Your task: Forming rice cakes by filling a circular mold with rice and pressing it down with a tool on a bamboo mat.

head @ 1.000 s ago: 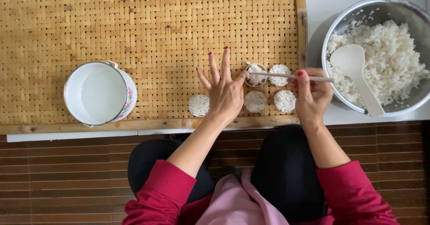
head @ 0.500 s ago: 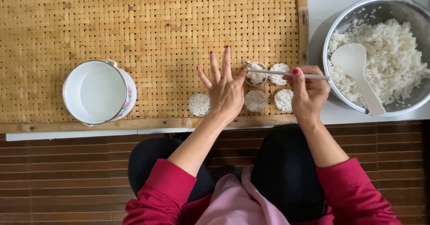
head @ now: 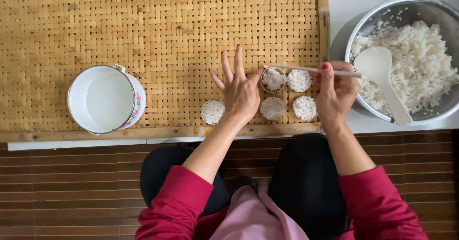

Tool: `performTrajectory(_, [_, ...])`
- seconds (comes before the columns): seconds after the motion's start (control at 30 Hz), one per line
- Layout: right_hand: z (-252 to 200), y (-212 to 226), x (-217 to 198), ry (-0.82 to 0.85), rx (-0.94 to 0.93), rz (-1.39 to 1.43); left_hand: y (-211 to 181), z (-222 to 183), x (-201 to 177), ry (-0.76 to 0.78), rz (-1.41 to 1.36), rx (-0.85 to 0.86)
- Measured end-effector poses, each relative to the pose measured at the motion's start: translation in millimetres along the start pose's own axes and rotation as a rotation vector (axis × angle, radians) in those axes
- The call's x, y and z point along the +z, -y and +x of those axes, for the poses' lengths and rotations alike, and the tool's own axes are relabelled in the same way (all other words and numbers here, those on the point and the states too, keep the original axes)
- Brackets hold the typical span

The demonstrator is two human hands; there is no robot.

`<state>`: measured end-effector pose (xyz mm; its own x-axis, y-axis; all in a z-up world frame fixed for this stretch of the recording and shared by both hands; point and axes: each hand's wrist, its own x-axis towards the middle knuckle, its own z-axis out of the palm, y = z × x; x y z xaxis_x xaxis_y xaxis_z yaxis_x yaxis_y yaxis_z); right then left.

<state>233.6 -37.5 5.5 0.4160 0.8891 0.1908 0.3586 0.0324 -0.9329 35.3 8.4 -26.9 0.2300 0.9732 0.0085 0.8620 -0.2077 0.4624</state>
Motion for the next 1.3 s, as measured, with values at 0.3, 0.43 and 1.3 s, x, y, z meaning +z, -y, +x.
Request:
performTrajectory(0.3, [16.6,-2.8,8.6,0.042,0.143,0.072,1.1,9.1,8.1,0.001,-0.01,-0.042])
performTrajectory(0.43, [16.7,-6.7,9.0,0.044,0.187,0.087,-0.9,9.0,4.8,-0.001,-0.027,-0.052])
performTrajectory(1.3, [-39.5,7.0,-26.2,-0.022,-0.003,0.137,7.5,-8.8,-175.0,-0.088,-0.991,-0.549])
